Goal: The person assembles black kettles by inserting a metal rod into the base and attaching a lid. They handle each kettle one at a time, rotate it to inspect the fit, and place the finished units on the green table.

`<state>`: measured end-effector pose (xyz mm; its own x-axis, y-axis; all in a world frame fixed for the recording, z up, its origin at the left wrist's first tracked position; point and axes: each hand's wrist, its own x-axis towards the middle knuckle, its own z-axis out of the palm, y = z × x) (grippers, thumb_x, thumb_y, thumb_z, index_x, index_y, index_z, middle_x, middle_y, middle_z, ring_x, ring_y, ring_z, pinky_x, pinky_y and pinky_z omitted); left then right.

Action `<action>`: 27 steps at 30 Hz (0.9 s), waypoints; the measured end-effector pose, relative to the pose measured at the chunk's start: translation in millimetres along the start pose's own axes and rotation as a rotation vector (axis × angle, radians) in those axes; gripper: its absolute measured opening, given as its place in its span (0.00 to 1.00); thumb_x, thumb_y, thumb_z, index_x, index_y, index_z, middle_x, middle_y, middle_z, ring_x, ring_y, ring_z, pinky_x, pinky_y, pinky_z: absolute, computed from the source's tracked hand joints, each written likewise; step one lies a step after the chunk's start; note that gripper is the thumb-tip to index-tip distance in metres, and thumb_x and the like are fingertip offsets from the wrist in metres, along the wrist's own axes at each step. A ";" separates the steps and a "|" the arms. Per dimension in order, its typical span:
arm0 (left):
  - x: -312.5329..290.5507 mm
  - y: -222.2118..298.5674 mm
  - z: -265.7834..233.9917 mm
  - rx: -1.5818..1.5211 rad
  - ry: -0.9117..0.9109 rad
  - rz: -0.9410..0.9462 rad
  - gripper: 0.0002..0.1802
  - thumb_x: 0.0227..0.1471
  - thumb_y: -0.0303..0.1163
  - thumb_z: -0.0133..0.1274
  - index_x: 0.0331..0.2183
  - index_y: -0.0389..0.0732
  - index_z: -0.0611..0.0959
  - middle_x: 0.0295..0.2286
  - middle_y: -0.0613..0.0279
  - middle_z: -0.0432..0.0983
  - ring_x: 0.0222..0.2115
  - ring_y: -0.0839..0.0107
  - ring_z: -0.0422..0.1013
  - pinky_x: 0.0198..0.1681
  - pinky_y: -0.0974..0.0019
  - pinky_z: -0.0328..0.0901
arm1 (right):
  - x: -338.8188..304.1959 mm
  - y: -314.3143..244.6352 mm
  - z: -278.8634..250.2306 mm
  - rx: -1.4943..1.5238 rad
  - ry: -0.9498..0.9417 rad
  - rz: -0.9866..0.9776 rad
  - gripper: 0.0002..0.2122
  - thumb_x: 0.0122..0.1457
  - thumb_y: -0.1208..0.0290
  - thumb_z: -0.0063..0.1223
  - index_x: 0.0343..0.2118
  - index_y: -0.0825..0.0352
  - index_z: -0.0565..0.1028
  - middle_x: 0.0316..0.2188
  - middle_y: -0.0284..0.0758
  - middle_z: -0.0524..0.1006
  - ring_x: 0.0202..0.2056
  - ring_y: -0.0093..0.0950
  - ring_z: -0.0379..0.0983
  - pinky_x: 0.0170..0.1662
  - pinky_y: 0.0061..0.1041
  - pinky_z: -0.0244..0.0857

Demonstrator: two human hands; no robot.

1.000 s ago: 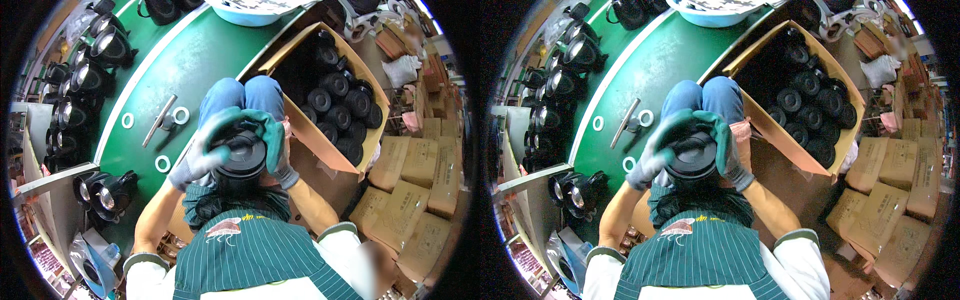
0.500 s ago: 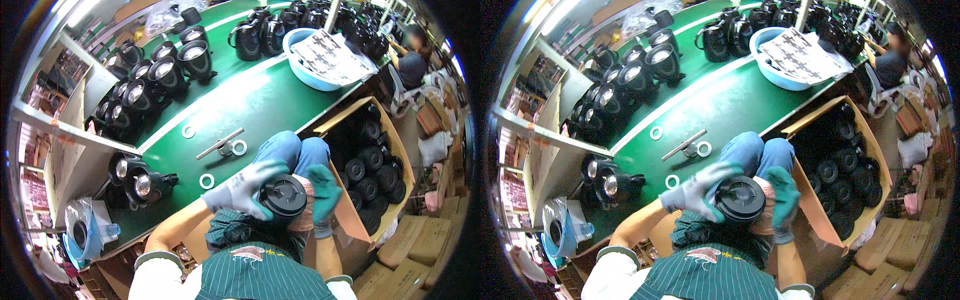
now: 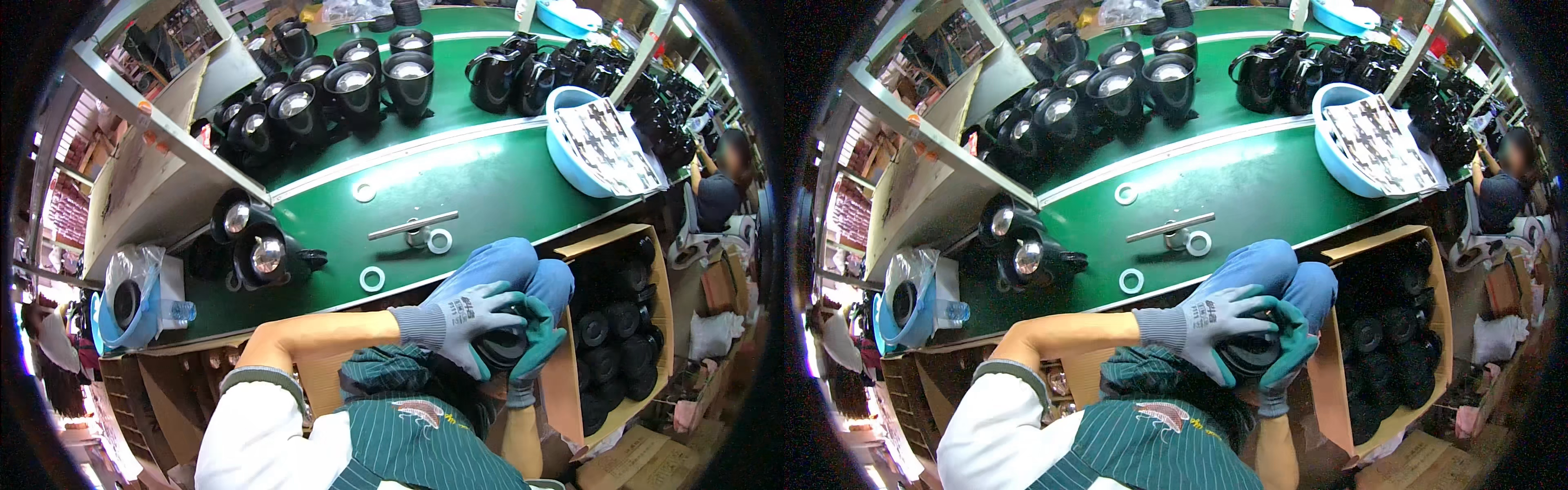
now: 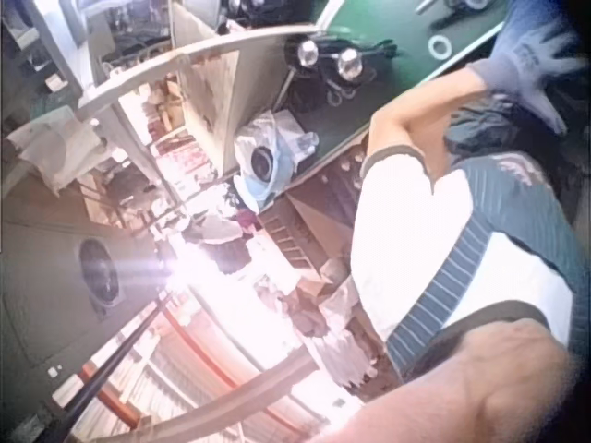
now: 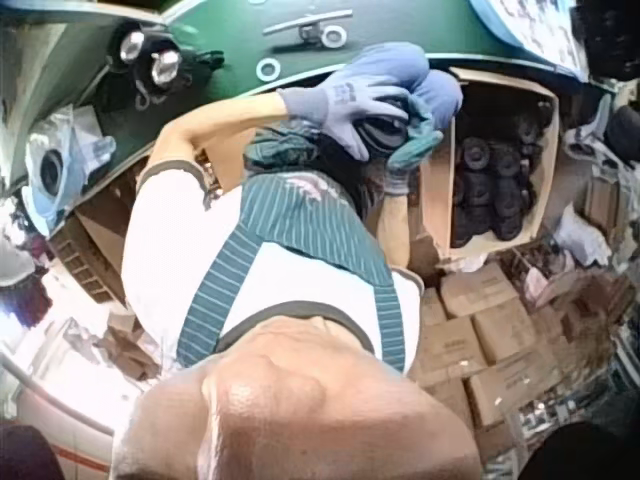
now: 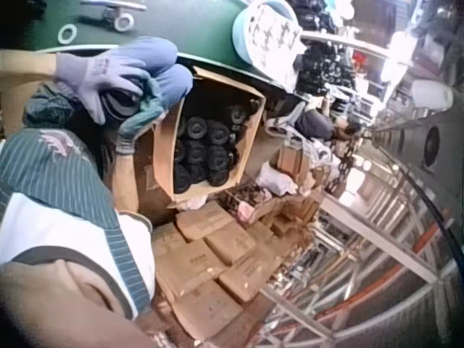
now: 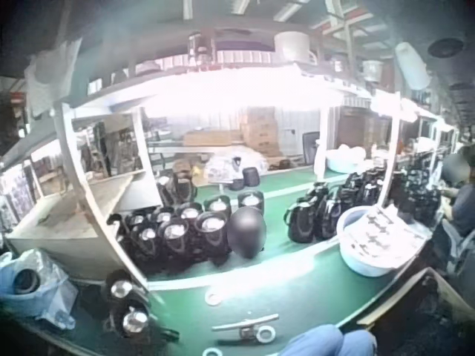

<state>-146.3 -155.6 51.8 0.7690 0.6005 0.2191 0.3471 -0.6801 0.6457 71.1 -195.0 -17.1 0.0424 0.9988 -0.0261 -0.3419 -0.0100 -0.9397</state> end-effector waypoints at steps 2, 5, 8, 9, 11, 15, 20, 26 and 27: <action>1.9 -10.7 -1.3 -0.290 0.046 0.011 0.64 0.30 0.56 0.75 0.66 0.43 0.67 0.64 0.39 0.57 0.64 0.41 0.58 0.67 0.44 0.54 | 6.2 -0.5 -2.1 -0.072 0.002 -0.047 0.42 0.68 0.32 0.22 0.59 0.71 0.71 0.56 0.44 0.75 0.56 0.37 0.72 0.65 0.37 0.59; -9.0 -30.3 -21.9 -0.383 0.216 -0.009 0.55 0.41 0.49 0.69 0.66 0.37 0.65 0.64 0.41 0.59 0.65 0.49 0.58 0.68 0.49 0.54 | 4.2 -10.8 -22.3 0.134 -0.026 -0.162 0.39 0.71 0.37 0.24 0.59 0.73 0.69 0.56 0.47 0.75 0.58 0.39 0.71 0.65 0.43 0.61; -31.8 -53.5 -24.1 -0.445 0.622 -0.078 0.50 0.52 0.60 0.54 0.64 0.33 0.66 0.62 0.40 0.64 0.63 0.49 0.62 0.67 0.47 0.54 | 8.6 -33.7 -54.7 0.054 0.139 -0.272 0.38 0.70 0.37 0.24 0.58 0.73 0.70 0.57 0.48 0.74 0.59 0.41 0.70 0.66 0.43 0.61; -28.9 -52.5 -28.2 -0.448 0.665 -0.083 0.49 0.55 0.62 0.51 0.64 0.32 0.66 0.61 0.40 0.66 0.63 0.49 0.62 0.67 0.47 0.55 | 10.3 -33.8 -56.1 0.061 0.178 -0.266 0.37 0.71 0.38 0.24 0.57 0.73 0.70 0.57 0.47 0.74 0.59 0.40 0.70 0.66 0.43 0.61; -2.8 -26.3 -11.8 -0.346 0.468 0.020 0.40 0.59 0.53 0.48 0.61 0.31 0.69 0.59 0.41 0.67 0.62 0.49 0.64 0.67 0.49 0.54 | 6.9 20.0 -33.8 -0.040 0.187 -0.227 0.35 0.72 0.42 0.25 0.55 0.73 0.72 0.56 0.45 0.75 0.58 0.38 0.71 0.64 0.43 0.63; 6.5 -12.6 12.7 -0.614 0.331 -0.088 0.46 0.54 0.61 0.50 0.62 0.36 0.71 0.61 0.43 0.65 0.61 0.47 0.64 0.67 0.49 0.53 | 15.0 -12.0 6.2 -0.039 0.071 -0.064 0.31 0.73 0.46 0.29 0.54 0.73 0.73 0.52 0.42 0.77 0.53 0.35 0.72 0.62 0.36 0.63; 23.5 -16.5 -13.2 -0.161 -0.201 0.109 0.59 0.35 0.65 0.70 0.64 0.45 0.71 0.63 0.35 0.60 0.65 0.36 0.55 0.66 0.39 0.54 | 15.4 14.8 -15.8 0.102 0.065 0.000 0.37 0.71 0.39 0.23 0.60 0.72 0.68 0.58 0.46 0.72 0.58 0.38 0.69 0.65 0.40 0.60; 22.4 -8.7 -8.1 -0.072 -0.150 0.136 0.49 0.35 0.59 0.72 0.58 0.48 0.78 0.57 0.38 0.69 0.57 0.37 0.65 0.62 0.42 0.61 | 10.3 -11.4 4.3 0.256 0.042 0.024 0.30 0.72 0.50 0.31 0.65 0.73 0.63 0.59 0.45 0.71 0.58 0.37 0.70 0.64 0.37 0.62; 32.1 -2.8 -16.3 -0.101 -0.165 0.140 0.44 0.40 0.53 0.71 0.57 0.43 0.78 0.56 0.40 0.70 0.56 0.39 0.68 0.61 0.44 0.63 | 7.7 -10.6 3.0 0.337 0.020 -0.007 0.29 0.72 0.52 0.33 0.65 0.73 0.63 0.60 0.44 0.71 0.58 0.36 0.71 0.63 0.35 0.63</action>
<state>-131.3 -127.6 69.0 0.8863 0.4204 0.1943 0.1815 -0.7013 0.6894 72.3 -187.0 -6.3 0.0626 0.9976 -0.0301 -0.6329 0.0163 -0.7740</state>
